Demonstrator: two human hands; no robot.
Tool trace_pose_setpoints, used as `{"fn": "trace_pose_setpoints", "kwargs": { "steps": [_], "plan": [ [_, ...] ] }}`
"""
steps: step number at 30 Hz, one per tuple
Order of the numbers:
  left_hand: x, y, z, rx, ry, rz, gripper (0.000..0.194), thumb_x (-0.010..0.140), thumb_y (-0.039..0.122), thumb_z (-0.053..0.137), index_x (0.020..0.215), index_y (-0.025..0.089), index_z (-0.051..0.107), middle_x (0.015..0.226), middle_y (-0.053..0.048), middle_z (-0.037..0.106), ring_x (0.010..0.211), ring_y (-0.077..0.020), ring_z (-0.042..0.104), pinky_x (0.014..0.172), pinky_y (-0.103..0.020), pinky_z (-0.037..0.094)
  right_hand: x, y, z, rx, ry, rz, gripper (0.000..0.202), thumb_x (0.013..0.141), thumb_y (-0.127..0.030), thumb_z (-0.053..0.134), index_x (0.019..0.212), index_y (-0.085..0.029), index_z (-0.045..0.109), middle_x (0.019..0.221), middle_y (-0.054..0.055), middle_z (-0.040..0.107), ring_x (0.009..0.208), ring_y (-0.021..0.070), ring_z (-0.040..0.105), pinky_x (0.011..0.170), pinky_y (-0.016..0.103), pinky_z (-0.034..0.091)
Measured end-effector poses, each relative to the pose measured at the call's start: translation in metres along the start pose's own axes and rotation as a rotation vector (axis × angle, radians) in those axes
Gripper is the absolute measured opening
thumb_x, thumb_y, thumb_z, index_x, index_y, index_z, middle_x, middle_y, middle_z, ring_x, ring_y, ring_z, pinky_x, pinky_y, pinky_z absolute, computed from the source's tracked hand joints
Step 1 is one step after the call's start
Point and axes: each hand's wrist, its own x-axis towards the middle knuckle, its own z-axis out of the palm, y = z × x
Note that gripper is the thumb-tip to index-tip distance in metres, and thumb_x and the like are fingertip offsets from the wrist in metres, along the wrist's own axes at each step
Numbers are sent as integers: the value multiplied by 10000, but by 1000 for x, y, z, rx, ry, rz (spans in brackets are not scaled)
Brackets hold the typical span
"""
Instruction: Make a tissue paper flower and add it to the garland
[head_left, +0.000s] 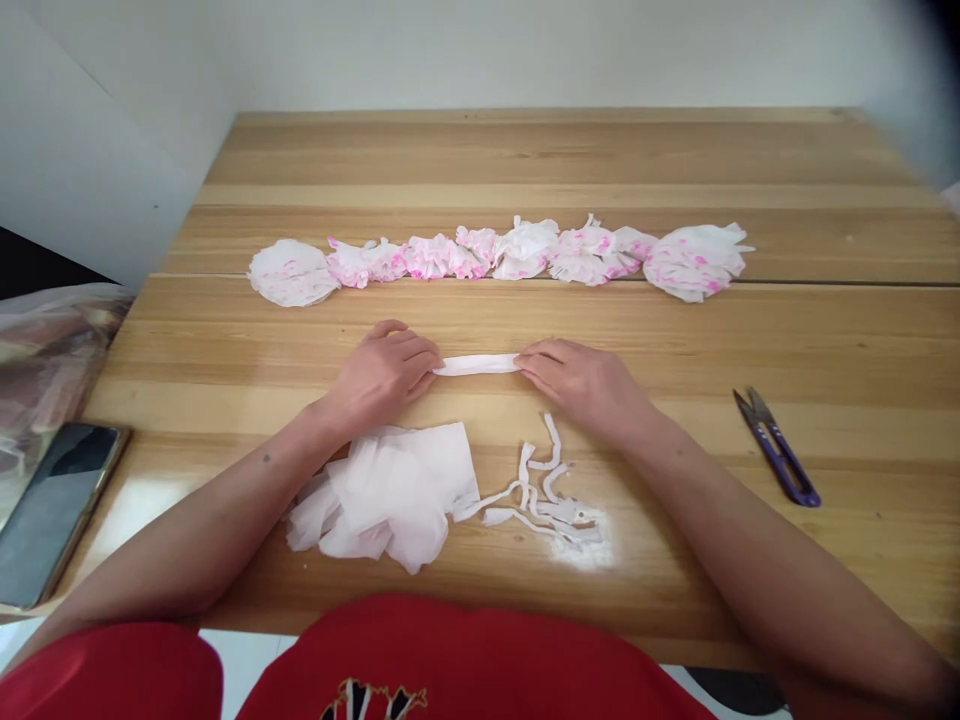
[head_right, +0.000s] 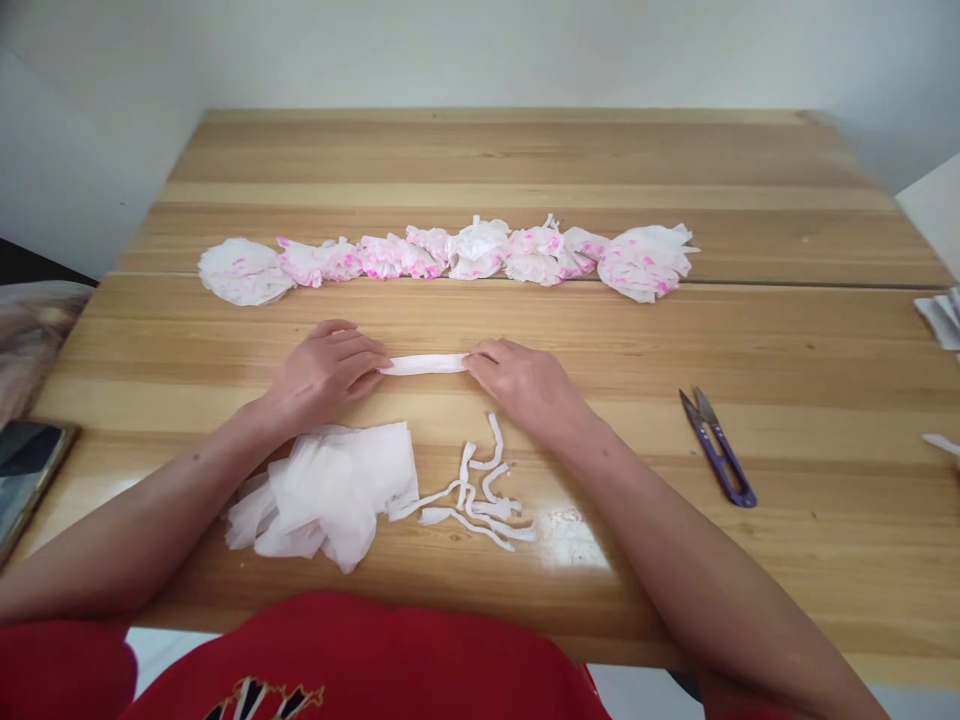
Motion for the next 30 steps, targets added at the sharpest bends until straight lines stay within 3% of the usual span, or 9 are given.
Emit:
{"fn": "trace_pose_setpoints", "kwargs": {
  "steps": [9,17,30],
  "plan": [
    [0,-2,13,15,78,-31,165,888,141,487,854,162,647,896,-62,736,819,-190,652,817,-354,457,8,-3,5,-76,20,51,248,987,-222,409,922,-170,642,908,81,661,775,169,579,593,272,333],
    [-2,-2,11,-82,168,-141,122,825,156,526,835,160,648,909,-83,711,875,-206,639,820,-352,467,7,-2,3,36,206,41,162,918,-185,487,922,-190,650,867,49,692,764,164,615,622,266,395],
    [-2,-4,15,-163,53,-141,121,819,148,540,787,171,655,887,-78,699,862,-206,616,803,-354,442,11,0,3,76,170,57,129,839,-141,527,808,-205,635,883,56,705,851,196,613,653,284,429]
  ]
}}
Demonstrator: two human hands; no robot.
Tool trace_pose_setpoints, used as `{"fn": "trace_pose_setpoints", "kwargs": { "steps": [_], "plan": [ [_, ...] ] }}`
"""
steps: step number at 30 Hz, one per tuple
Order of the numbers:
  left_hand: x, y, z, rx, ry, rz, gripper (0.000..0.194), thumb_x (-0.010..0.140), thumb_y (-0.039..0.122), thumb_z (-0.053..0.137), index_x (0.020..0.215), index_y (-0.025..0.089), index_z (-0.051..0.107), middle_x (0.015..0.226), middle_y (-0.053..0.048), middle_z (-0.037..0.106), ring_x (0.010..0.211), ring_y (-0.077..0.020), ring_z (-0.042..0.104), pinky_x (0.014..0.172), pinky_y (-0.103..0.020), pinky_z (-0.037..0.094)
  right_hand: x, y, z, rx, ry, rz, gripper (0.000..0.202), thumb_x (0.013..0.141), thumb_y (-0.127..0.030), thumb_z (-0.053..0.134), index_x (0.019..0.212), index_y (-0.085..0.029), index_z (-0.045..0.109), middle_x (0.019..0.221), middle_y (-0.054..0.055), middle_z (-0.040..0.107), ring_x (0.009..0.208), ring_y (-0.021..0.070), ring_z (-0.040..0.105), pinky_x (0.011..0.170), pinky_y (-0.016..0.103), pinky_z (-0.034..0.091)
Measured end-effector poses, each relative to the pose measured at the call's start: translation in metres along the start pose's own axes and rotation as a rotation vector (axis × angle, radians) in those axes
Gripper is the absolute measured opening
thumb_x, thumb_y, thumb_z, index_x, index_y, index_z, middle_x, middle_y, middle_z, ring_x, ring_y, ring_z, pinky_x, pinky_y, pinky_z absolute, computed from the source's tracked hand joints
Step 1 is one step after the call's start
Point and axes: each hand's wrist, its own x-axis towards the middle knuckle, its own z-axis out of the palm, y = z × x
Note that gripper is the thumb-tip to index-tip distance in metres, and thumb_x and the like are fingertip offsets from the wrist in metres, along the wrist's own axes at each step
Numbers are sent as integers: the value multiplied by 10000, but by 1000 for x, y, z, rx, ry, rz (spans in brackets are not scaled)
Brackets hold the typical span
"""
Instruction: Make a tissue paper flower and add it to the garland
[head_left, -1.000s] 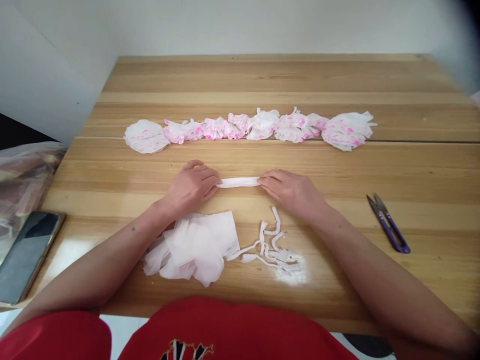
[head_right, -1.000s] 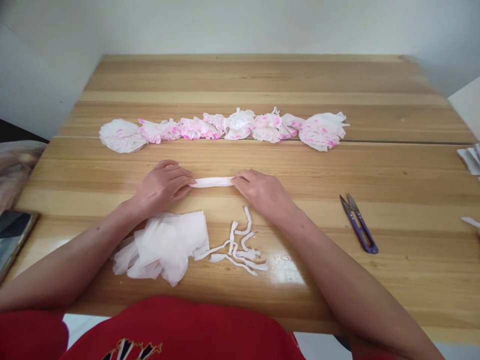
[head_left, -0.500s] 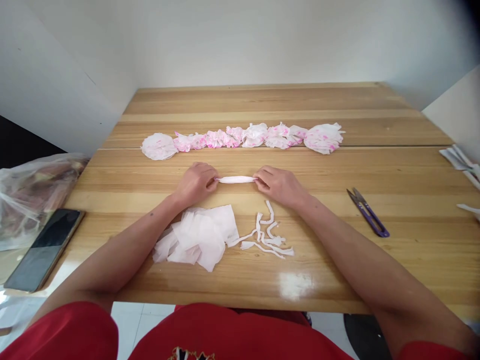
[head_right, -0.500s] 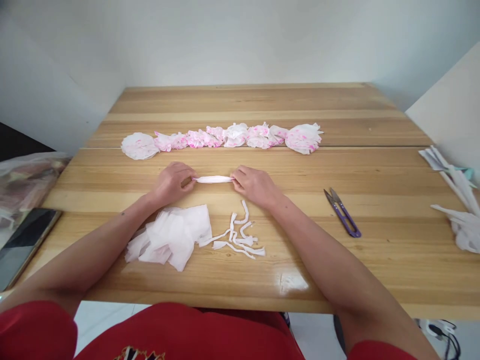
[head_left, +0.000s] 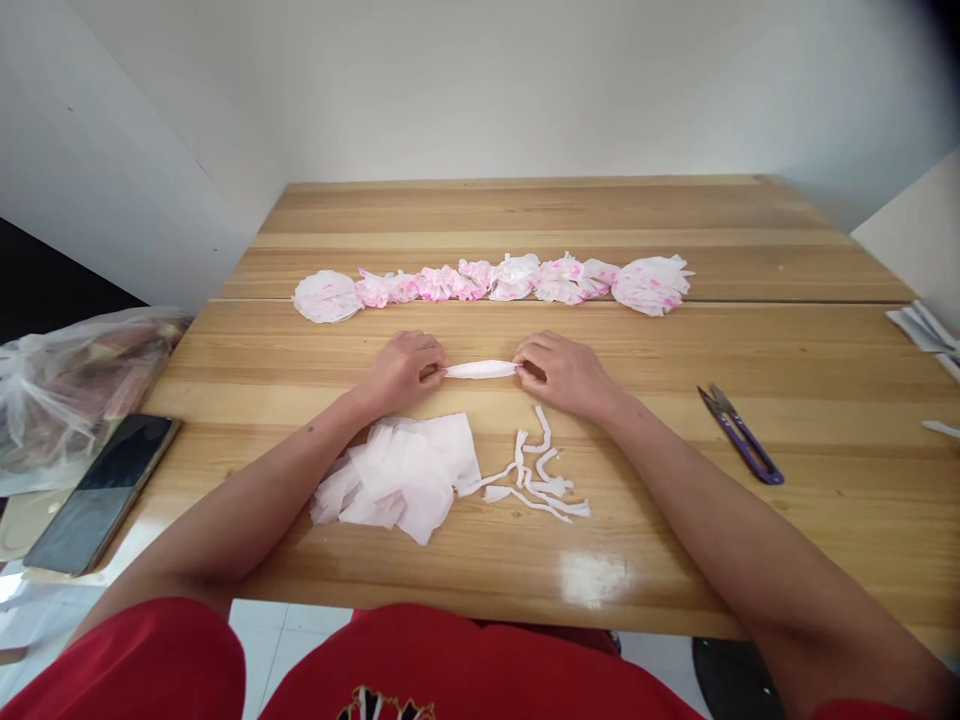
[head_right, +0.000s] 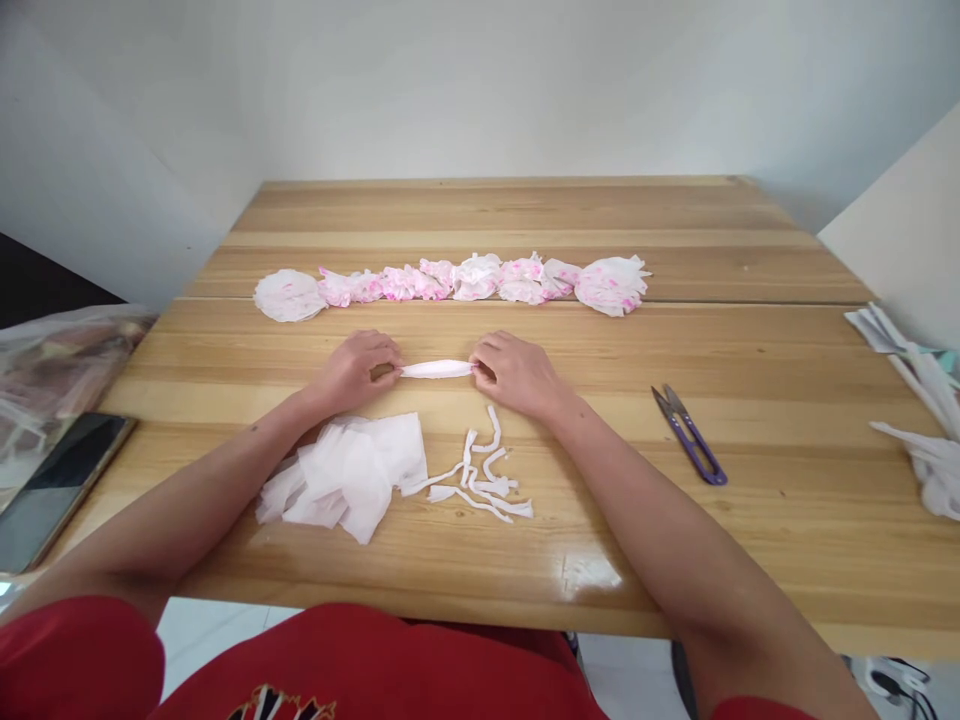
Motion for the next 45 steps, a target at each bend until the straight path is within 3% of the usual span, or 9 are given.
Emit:
{"fn": "trace_pose_setpoints", "kwargs": {
  "steps": [11,17,22,45],
  "plan": [
    [-2,0,-1,32,-12,40,100,828,165,550,826,174,650,899,-74,695,840,-205,596,803,-355,435,-1,3,1,38,-1,-37,109,843,-149,530,832,-204,623,907,56,714,855,194,629,680,286,454],
    [-1,2,-5,52,81,24,113,814,133,528,812,176,633,865,-68,696,850,-204,596,847,-367,436,-2,0,-2,39,19,-83,103,845,-162,536,859,-201,630,908,61,723,855,197,636,725,307,470],
    [-1,-2,0,67,0,22,117,826,152,531,784,174,637,846,-74,686,816,-207,589,809,-363,427,1,3,3,35,-29,-88,98,836,-154,542,845,-200,628,923,68,720,876,210,632,759,327,471],
    [-3,-9,6,-56,29,-19,97,803,148,551,789,166,646,809,-73,671,813,-210,571,763,-348,442,-3,4,1,14,-47,-166,179,903,-245,535,1013,-202,669,1035,80,722,938,216,631,808,357,467]
  ]
}}
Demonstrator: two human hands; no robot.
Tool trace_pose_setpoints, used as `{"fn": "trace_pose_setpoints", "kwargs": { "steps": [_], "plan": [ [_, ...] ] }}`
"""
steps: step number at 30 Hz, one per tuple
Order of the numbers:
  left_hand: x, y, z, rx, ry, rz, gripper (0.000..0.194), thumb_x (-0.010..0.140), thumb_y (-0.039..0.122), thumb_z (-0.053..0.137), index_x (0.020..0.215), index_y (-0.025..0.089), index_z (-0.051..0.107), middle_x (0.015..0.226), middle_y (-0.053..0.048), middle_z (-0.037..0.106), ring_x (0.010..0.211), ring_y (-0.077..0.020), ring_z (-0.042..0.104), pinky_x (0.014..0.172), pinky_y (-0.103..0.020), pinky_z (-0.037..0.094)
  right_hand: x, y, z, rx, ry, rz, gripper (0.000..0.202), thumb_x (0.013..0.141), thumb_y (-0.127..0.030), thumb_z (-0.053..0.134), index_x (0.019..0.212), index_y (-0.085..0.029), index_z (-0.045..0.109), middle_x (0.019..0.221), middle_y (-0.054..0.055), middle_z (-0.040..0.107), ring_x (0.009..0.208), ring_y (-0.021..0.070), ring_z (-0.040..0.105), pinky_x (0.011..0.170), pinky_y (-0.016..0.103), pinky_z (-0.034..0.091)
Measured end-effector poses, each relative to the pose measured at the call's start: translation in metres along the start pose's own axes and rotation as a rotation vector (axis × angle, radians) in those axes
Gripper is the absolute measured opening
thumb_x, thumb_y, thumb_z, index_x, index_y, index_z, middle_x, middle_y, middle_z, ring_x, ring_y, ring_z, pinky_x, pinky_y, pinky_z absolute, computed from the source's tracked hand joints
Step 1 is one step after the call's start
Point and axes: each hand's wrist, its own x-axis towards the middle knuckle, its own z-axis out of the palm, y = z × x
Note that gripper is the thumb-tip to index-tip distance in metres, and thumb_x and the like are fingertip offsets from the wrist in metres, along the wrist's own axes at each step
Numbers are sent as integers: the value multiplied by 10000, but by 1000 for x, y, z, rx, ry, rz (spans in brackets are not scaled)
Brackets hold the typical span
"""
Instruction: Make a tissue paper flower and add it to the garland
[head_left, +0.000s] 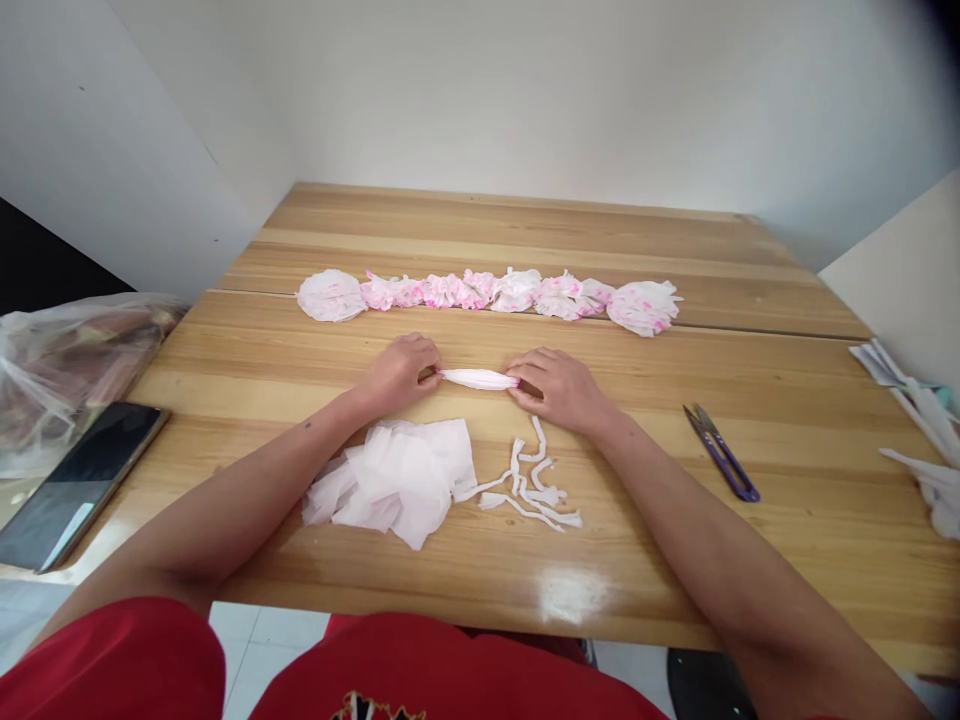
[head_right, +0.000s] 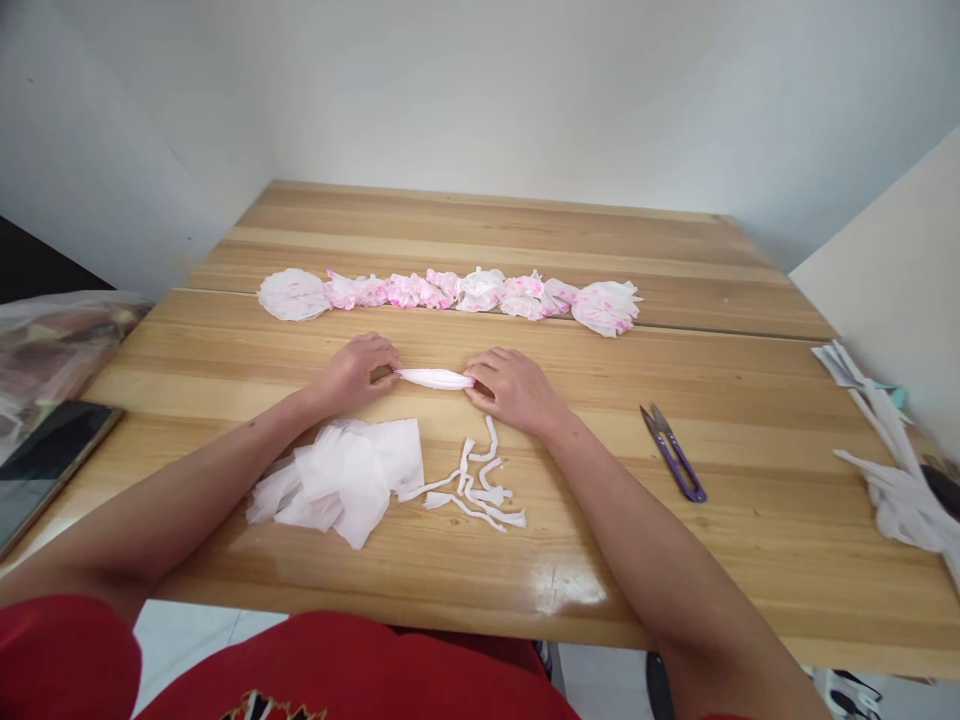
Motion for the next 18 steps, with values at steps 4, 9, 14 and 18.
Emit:
{"fn": "trace_pose_setpoints", "kwargs": {
  "steps": [4,9,14,18],
  "plan": [
    [0,2,-2,1,-7,-4,93,799,145,549,781,169,638,803,-70,663,809,-207,572,765,-346,444,0,0,2,-19,23,-10,177,910,-221,520,999,-200,671,1027,76,728,933,212,634,797,351,468],
    [2,6,-5,16,-31,-10,86,806,153,545,787,166,628,807,-73,661,805,-202,573,770,-342,440,1,-1,5,0,59,5,180,894,-169,512,965,-196,675,1012,71,737,916,201,651,773,333,479],
    [2,5,-5,58,-55,35,96,821,164,528,780,172,615,825,-66,674,819,-203,579,804,-353,421,2,1,10,89,130,43,159,845,-147,550,910,-209,681,978,48,747,888,196,665,767,330,496],
    [3,7,-6,83,-62,34,98,821,167,529,764,175,608,808,-60,667,805,-204,572,800,-353,411,1,3,12,123,123,48,167,842,-146,559,922,-220,686,997,41,746,905,204,665,781,345,498]
  ]
}}
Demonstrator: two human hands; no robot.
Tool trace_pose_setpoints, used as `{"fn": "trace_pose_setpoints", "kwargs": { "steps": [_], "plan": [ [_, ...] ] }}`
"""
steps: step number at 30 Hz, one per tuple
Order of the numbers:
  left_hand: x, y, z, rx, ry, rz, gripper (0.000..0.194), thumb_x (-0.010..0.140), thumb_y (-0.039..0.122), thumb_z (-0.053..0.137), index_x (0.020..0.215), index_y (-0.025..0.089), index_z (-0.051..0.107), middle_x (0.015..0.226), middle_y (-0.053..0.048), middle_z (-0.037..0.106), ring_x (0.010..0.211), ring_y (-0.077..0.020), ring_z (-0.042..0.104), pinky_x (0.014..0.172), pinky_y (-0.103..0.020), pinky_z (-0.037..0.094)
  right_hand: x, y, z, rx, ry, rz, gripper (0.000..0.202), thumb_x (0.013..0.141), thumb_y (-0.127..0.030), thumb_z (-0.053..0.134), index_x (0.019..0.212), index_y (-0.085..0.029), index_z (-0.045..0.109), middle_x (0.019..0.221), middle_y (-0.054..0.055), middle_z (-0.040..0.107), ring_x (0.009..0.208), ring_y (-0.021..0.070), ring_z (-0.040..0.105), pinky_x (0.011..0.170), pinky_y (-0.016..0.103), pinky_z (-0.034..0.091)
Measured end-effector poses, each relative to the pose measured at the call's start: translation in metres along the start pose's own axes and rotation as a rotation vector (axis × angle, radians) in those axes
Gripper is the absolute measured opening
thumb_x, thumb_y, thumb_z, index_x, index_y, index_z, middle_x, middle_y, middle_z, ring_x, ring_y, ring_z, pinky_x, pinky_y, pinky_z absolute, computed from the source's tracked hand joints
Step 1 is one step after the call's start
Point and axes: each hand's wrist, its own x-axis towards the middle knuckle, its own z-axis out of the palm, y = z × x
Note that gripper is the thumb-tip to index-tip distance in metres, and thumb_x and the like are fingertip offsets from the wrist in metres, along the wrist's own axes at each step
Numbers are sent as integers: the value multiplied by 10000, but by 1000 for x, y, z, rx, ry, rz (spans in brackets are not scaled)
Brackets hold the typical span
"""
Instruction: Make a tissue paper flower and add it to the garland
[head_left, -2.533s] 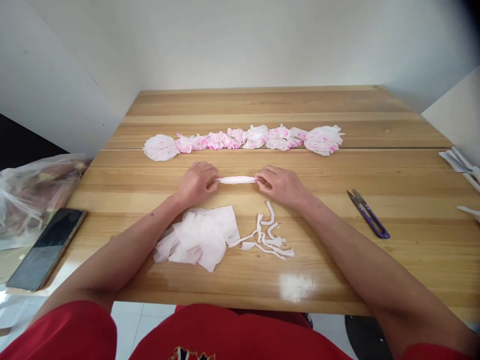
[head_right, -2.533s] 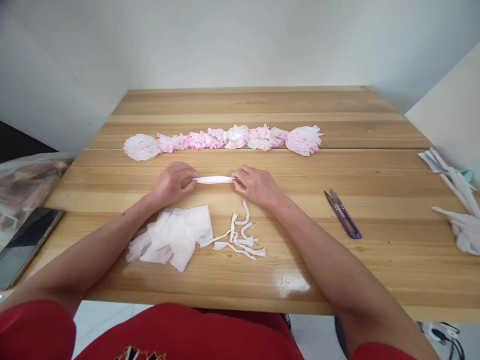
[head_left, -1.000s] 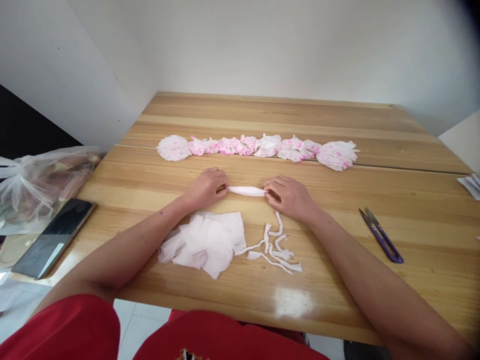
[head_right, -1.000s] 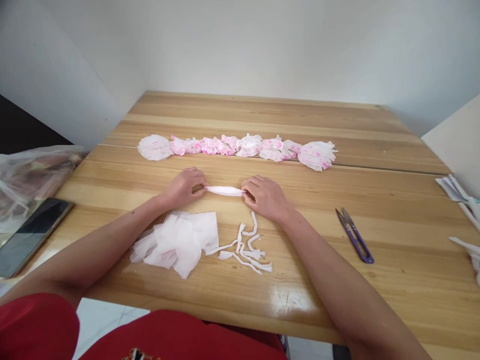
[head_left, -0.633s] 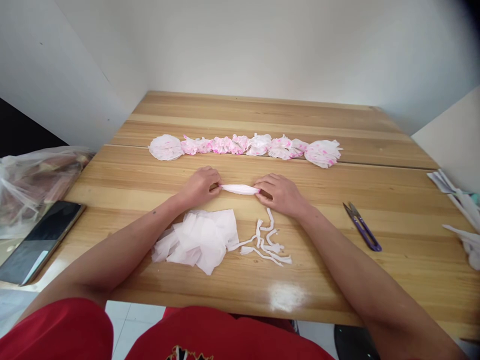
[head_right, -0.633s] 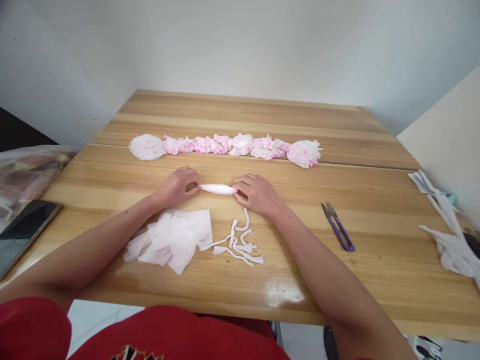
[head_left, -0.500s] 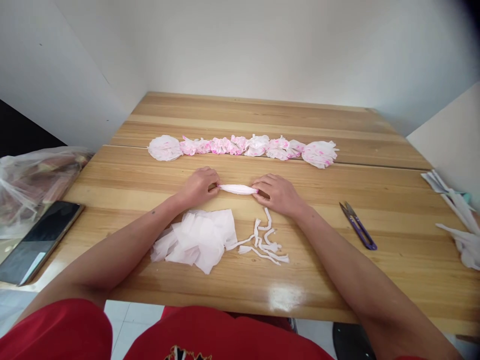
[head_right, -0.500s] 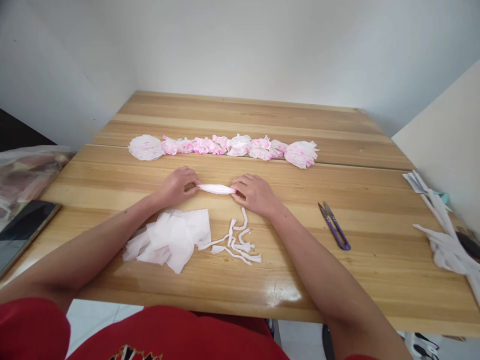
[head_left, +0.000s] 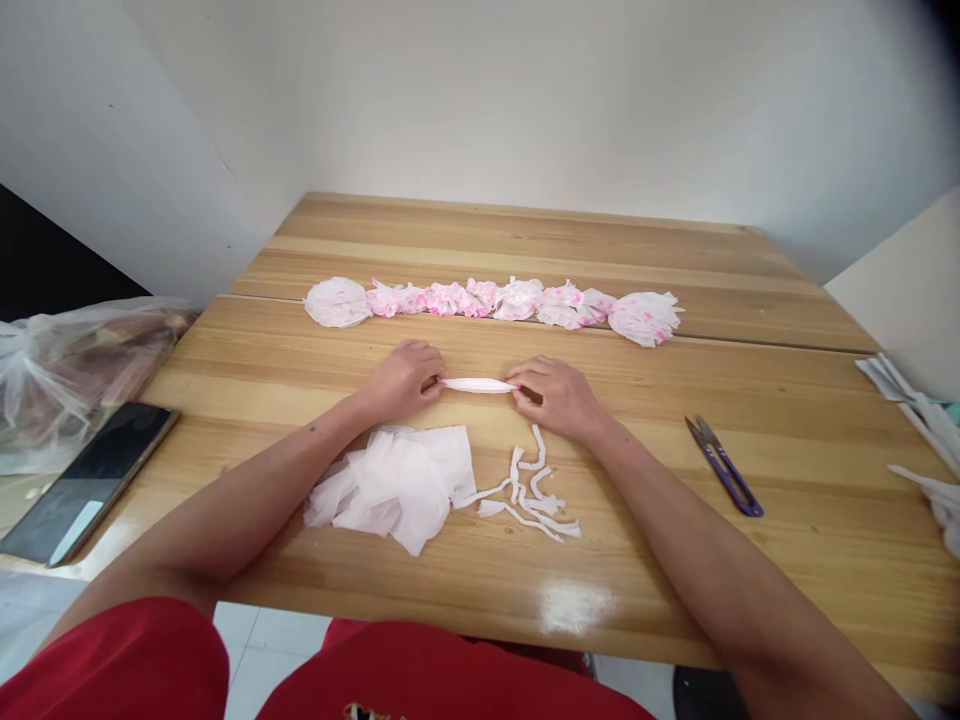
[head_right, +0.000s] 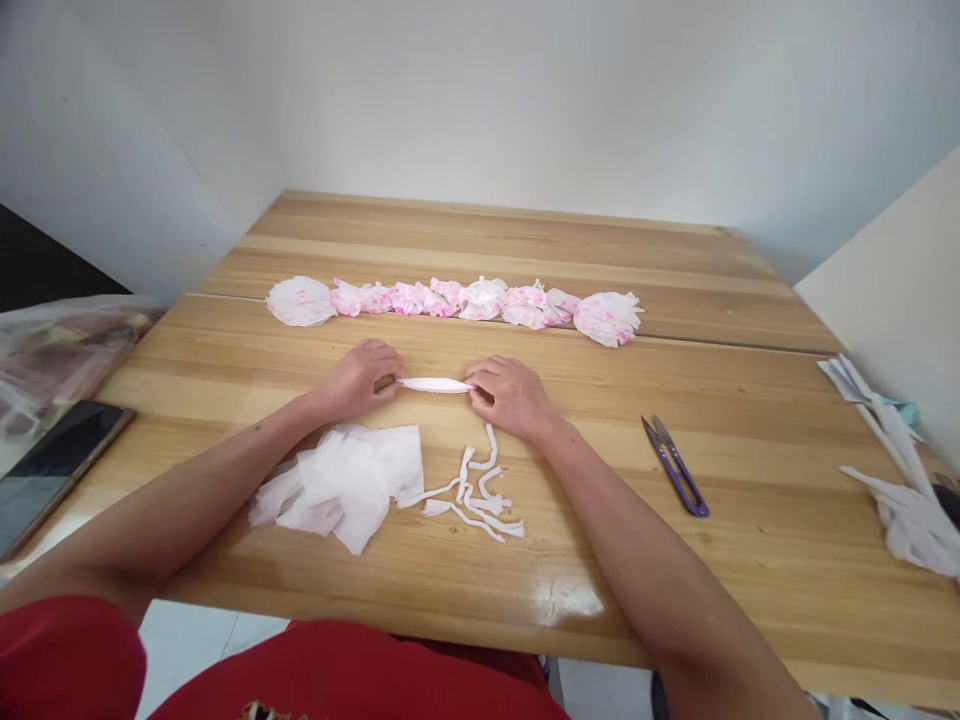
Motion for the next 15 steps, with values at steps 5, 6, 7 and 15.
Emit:
{"fn": "trace_pose_setpoints", "kwargs": {
  "steps": [5,6,7,15],
  "plan": [
    [-1,3,0,-18,10,-24,102,822,156,527,771,169,614,810,-63,668,810,-205,573,792,-345,419,-1,1,-2,-10,-43,37,189,870,-179,561,998,-233,689,1062,50,731,988,221,647,843,382,484],
    [-1,3,0,-22,12,-31,96,821,157,531,779,168,616,811,-63,668,813,-205,572,791,-345,419,-1,1,-3,-10,-54,42,204,869,-191,572,1035,-231,683,1085,56,725,1006,229,641,856,391,482],
    [-1,3,1,-26,13,-37,88,820,159,537,788,167,618,813,-63,668,817,-206,571,791,-346,419,-1,-1,-4,-10,-67,48,230,864,-207,588,1077,-227,673,1111,63,717,1023,237,635,870,401,480],
    [-1,3,2,-30,10,-28,90,833,169,541,808,166,628,818,-60,667,818,-209,563,782,-353,408,6,-9,-2,-46,-98,50,375,862,-344,640,1208,-201,623,1163,99,691,1043,270,616,900,434,472]
  ]
}}
